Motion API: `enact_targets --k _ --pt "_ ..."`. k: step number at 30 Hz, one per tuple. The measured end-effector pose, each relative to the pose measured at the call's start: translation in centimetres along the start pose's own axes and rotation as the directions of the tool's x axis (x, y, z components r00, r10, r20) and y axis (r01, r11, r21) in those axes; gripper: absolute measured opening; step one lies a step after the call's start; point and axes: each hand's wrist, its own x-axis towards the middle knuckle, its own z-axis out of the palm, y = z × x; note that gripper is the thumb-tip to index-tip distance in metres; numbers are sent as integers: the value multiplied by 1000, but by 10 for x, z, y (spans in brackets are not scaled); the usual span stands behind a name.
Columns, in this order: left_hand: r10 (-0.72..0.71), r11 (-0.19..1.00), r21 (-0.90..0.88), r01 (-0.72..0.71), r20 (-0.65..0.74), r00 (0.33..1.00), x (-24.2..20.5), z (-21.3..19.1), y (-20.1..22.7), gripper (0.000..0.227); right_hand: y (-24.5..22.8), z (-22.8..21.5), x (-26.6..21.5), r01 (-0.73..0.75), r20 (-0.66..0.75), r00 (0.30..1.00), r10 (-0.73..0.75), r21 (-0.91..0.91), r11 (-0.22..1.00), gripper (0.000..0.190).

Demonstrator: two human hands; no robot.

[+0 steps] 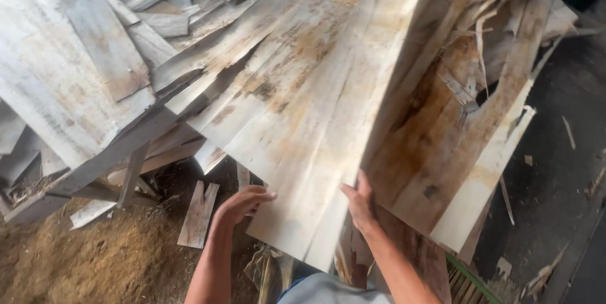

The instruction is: Sorting and trimming thin wood veneer sheets using a manual guillotine cutter.

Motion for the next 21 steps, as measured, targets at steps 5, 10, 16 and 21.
enact_targets --k 5,10,16,21 --pt "-21 965 -259 39 71 997 18 62 18 96 -7 -44 -20 58 33 998 -59 46 997 51" --pt "110 943 -307 -132 -88 990 16 105 24 84 -25 -37 -28 174 108 983 -151 -249 953 49" --pt "242 821 -458 -342 -263 934 -94 105 43 63 -63 -5 -47 47 189 982 -30 -86 995 51" --pt "138 796 -501 -339 -395 908 -164 91 51 62 -88 31 -40 6 391 920 -24 47 999 54"
